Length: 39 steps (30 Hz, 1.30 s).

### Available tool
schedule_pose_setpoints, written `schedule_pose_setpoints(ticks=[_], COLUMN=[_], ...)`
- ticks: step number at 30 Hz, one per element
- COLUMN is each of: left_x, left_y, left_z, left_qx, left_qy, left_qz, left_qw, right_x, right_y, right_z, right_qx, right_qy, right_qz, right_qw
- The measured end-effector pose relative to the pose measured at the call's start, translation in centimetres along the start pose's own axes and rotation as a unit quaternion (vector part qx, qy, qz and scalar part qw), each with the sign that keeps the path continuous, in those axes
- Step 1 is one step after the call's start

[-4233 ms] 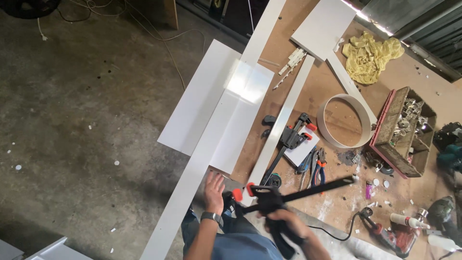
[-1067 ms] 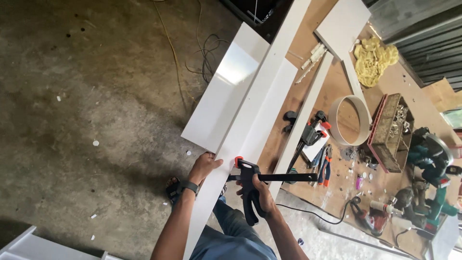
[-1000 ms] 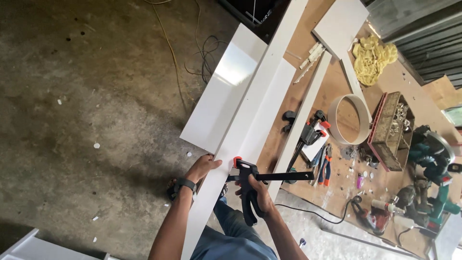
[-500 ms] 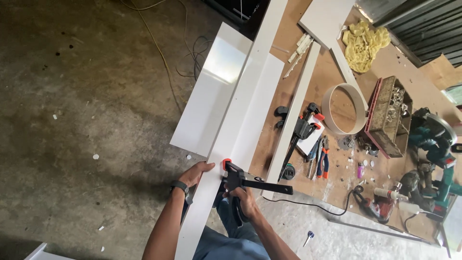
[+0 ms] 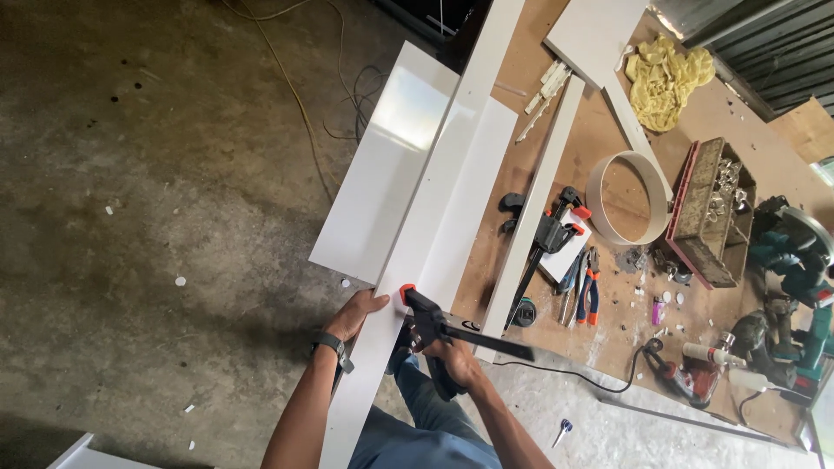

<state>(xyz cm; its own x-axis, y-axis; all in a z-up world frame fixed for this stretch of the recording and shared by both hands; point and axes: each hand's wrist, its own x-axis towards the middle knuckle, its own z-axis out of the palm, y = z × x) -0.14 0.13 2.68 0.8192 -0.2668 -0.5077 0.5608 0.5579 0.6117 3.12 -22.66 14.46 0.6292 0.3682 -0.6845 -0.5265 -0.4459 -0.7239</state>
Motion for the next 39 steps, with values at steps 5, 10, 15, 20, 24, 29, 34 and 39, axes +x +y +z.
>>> schedule_pose_setpoints(ticks=[5, 10, 15, 20, 24, 29, 34, 39], left_x=[0.1, 2.6, 0.3, -0.6, -0.7, 0.1, 0.2, 0.0], left_y=[-0.3, -4.6, -2.1, -0.6, -0.7, -2.0, -1.2, 0.0], left_z=[-0.1, -2.2, -0.1, 1.7, 2.1, 1.4, 1.4, 0.6], left_qx=[0.033, 0.066, 0.034, 0.063, 0.089, 0.064, -0.046, -0.032], left_qy=[0.009, 0.060, 0.114, 0.200, 0.256, 0.246, 0.197, 0.211], left_qz=[0.022, 0.042, 0.109, 0.125, 0.106, 0.105, 0.140, 0.116], left_qw=[0.999, 0.995, 0.987, 0.970, 0.957, 0.961, 0.969, 0.970], right_x=[0.8, 1.5, 1.3, 1.5, 0.7, 0.6, 0.9, 0.3], right_y=[0.1, 0.4, 0.6, 1.1, 0.9, 0.3, 0.6, -1.0], right_z=[-1.4, -1.6, -1.5, -1.7, -1.6, -0.9, -0.8, 0.0], right_qx=[-0.003, -0.028, -0.019, -0.033, -0.083, 0.013, 0.036, 0.028], right_qy=[-0.063, -0.076, -0.097, -0.078, -0.053, -0.050, -0.060, -0.048], right_qz=[-0.080, -0.027, -0.084, -0.090, -0.077, -0.054, -0.058, -0.051], right_qw=[0.995, 0.996, 0.992, 0.992, 0.992, 0.997, 0.996, 0.997])
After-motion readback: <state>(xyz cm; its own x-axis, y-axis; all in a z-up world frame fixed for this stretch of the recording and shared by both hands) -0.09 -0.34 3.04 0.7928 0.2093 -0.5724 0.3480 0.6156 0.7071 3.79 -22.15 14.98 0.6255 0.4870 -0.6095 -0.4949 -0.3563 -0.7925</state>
